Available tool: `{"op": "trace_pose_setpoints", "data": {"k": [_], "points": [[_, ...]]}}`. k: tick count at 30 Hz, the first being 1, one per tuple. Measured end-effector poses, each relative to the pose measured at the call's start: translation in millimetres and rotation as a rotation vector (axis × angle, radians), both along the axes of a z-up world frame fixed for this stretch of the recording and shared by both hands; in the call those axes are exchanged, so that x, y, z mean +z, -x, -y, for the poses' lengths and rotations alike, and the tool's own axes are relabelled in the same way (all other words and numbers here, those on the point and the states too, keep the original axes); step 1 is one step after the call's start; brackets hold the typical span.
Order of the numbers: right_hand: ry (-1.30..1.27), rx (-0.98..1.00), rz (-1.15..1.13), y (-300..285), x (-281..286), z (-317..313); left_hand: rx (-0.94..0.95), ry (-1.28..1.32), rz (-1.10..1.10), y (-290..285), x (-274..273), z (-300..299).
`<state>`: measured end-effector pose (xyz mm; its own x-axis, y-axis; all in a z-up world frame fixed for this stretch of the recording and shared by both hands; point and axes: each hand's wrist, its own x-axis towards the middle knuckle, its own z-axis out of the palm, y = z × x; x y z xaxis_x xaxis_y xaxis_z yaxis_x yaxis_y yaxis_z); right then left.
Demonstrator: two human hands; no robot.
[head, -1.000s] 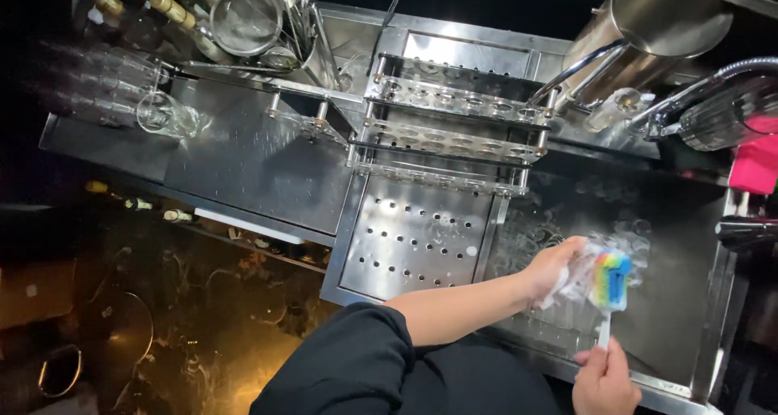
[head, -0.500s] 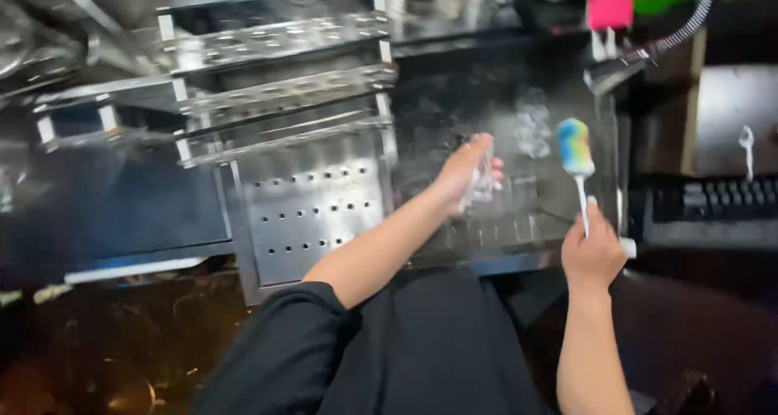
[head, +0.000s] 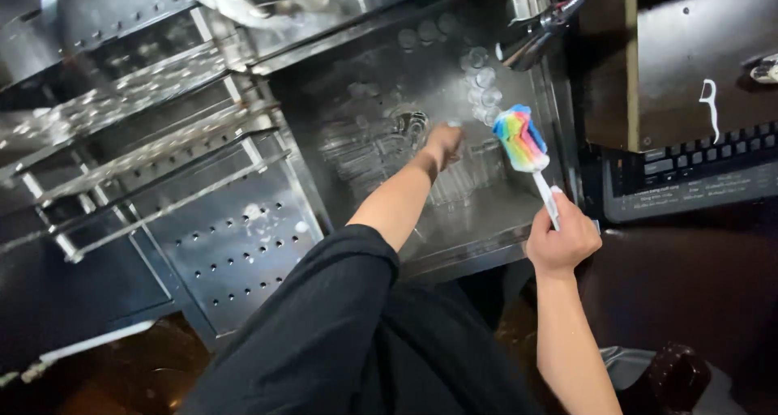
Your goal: Washing small shot glasses in a bar sink using a colorful cleaning brush
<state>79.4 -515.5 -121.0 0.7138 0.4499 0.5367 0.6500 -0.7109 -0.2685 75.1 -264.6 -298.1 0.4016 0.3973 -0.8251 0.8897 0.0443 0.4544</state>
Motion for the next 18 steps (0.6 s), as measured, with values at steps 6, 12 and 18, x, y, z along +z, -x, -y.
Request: {"op": "trace_pose_setpoints", "data": {"k": [6, 12, 18], "points": [[-0.031, 0.116, 0.027, -5, 12, -10, -0.475, 0.109, 0.181, -25, -8, 44], [-0.073, 0.161, 0.015, -5, 13, -8, -0.401, 0.034, 0.324, -5, -37, 49], [-0.084, 0.211, 0.011, -5, 8, -5, -0.754, -0.270, 0.165, 5, -14, 56]]}}
